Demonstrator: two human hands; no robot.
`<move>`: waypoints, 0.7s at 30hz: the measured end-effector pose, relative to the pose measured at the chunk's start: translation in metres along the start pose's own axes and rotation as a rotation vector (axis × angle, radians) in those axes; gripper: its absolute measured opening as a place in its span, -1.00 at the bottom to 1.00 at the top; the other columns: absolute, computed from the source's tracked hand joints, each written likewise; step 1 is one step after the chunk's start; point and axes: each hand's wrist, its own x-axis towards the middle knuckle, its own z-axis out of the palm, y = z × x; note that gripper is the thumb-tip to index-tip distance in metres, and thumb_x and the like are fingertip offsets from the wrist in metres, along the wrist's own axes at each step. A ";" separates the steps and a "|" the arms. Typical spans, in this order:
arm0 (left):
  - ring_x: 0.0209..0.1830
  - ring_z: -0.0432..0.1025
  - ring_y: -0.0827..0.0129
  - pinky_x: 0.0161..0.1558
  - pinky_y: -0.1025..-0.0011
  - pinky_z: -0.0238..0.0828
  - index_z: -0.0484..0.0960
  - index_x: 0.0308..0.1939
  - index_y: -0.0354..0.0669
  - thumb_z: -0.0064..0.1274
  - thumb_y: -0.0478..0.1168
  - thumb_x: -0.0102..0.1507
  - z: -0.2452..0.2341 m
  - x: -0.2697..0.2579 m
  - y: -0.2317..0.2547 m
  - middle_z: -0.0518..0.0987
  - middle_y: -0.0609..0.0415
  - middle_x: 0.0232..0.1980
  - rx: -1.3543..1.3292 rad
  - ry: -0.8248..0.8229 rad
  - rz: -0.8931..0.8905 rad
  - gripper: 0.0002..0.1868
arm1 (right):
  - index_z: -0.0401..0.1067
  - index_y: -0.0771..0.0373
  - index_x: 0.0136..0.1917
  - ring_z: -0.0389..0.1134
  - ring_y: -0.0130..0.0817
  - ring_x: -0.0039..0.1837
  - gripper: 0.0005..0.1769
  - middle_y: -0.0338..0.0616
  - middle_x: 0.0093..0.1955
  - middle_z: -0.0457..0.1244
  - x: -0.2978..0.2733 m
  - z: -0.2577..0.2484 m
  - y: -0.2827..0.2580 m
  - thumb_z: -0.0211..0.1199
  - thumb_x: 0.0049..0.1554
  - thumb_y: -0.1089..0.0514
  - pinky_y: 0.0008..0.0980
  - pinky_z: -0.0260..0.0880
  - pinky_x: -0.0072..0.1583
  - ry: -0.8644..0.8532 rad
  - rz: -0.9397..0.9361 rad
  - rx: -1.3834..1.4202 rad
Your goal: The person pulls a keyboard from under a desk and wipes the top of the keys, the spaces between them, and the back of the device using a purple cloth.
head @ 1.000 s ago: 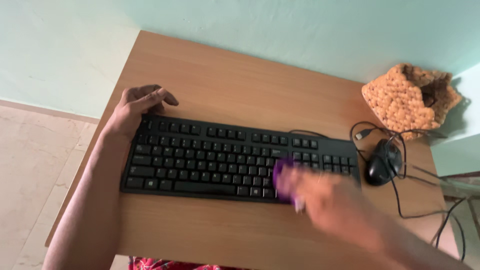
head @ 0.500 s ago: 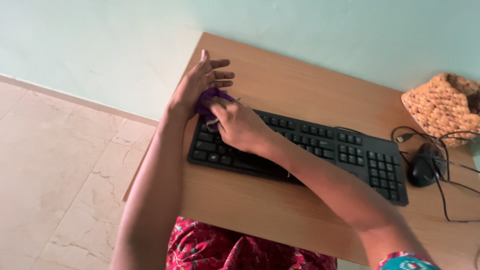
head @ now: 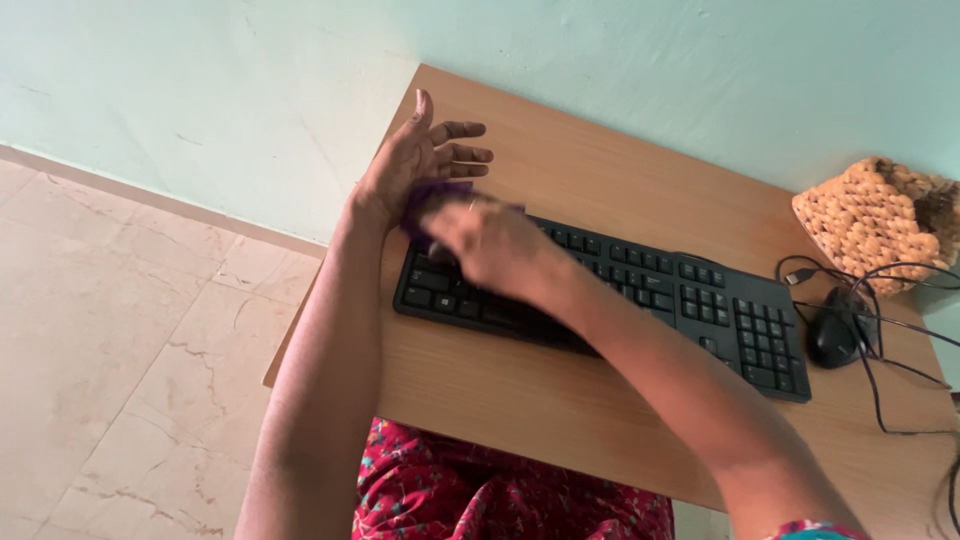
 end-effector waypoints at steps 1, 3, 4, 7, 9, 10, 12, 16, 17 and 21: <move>0.29 0.46 -0.04 0.23 0.01 0.50 0.32 0.45 -0.24 -0.44 0.63 0.13 0.002 0.000 0.001 0.53 -0.35 0.27 0.017 0.009 0.023 0.16 | 0.49 0.36 0.24 0.50 -0.09 0.06 -0.56 0.15 0.19 0.39 0.004 -0.001 0.007 0.06 0.14 0.52 -0.23 0.55 0.10 -0.054 0.122 0.030; 0.30 0.45 -0.01 0.23 0.04 0.51 0.31 0.45 -0.29 -0.40 0.66 0.12 0.004 -0.001 0.002 0.53 -0.34 0.29 0.053 0.031 0.070 0.20 | 0.49 0.35 0.25 0.50 -0.10 0.04 -0.57 0.16 0.15 0.39 0.008 0.003 0.009 0.06 0.15 0.51 -0.24 0.55 0.08 -0.083 0.250 0.057; 0.30 0.45 0.01 0.23 0.03 0.52 0.30 0.44 -0.31 -0.38 0.65 0.11 0.004 -0.001 0.001 0.52 -0.34 0.29 0.054 0.044 0.087 0.20 | 0.49 0.37 0.24 0.50 -0.09 0.05 -0.56 0.18 0.13 0.39 0.008 0.007 0.007 0.07 0.13 0.51 -0.25 0.55 0.09 -0.057 0.259 0.056; 0.32 0.43 0.03 0.24 0.02 0.51 0.28 0.44 -0.35 -0.32 0.64 0.10 0.003 0.000 -0.003 0.50 -0.36 0.30 0.045 0.054 0.122 0.21 | 0.49 0.42 0.21 0.49 -0.07 0.09 -0.59 0.20 0.17 0.38 0.005 0.014 0.002 0.09 0.10 0.48 -0.23 0.54 0.15 0.115 0.190 0.004; 0.32 0.43 0.00 0.27 0.02 0.46 0.29 0.44 -0.39 -0.31 0.65 0.12 0.000 0.002 -0.003 0.50 -0.38 0.31 0.025 0.028 0.137 0.23 | 0.48 0.44 0.19 0.48 -0.06 0.12 -0.63 0.18 0.18 0.38 0.002 0.015 -0.002 0.11 0.10 0.44 -0.19 0.52 0.17 0.177 0.176 -0.068; 0.33 0.43 0.00 0.29 0.03 0.44 0.29 0.44 -0.38 -0.31 0.65 0.11 0.000 0.003 -0.004 0.50 -0.38 0.31 0.029 0.024 0.129 0.23 | 0.47 0.44 0.18 0.48 -0.06 0.13 -0.64 0.17 0.16 0.38 -0.001 0.014 -0.006 0.12 0.11 0.41 -0.16 0.51 0.18 0.162 0.208 -0.111; 0.35 0.44 -0.01 0.34 0.05 0.39 0.28 0.45 -0.37 -0.32 0.67 0.11 -0.001 0.006 -0.005 0.51 -0.39 0.32 0.033 0.014 0.114 0.24 | 0.46 0.45 0.18 0.47 -0.05 0.15 -0.64 0.15 0.13 0.39 -0.006 0.011 -0.012 0.13 0.11 0.36 -0.12 0.48 0.17 0.149 0.243 -0.195; 0.37 0.43 -0.04 0.36 0.03 0.37 0.30 0.45 -0.33 -0.36 0.65 0.13 0.000 0.009 -0.009 0.50 -0.38 0.34 0.087 0.030 0.099 0.20 | 0.45 0.46 0.22 0.46 -0.01 0.13 -0.61 0.17 0.13 0.38 -0.025 0.001 -0.016 0.15 0.11 0.33 -0.11 0.46 0.15 0.123 0.215 -0.211; 0.37 0.43 -0.04 0.35 0.02 0.37 0.30 0.45 -0.30 -0.38 0.64 0.13 0.001 0.010 -0.010 0.49 -0.36 0.35 0.094 0.028 0.083 0.19 | 0.45 0.46 0.23 0.46 -0.01 0.12 -0.60 0.18 0.15 0.38 -0.030 -0.004 -0.016 0.15 0.11 0.33 -0.12 0.45 0.14 0.110 0.197 -0.179; 0.37 0.41 -0.05 0.32 -0.04 0.33 0.30 0.46 -0.24 -0.40 0.61 0.15 0.003 0.010 -0.009 0.49 -0.32 0.36 0.092 -0.002 0.064 0.14 | 0.49 0.29 0.18 0.48 -0.12 0.17 -0.70 0.01 0.18 0.39 -0.039 -0.021 -0.013 0.08 0.21 0.32 -0.17 0.48 0.25 -0.035 0.209 -0.126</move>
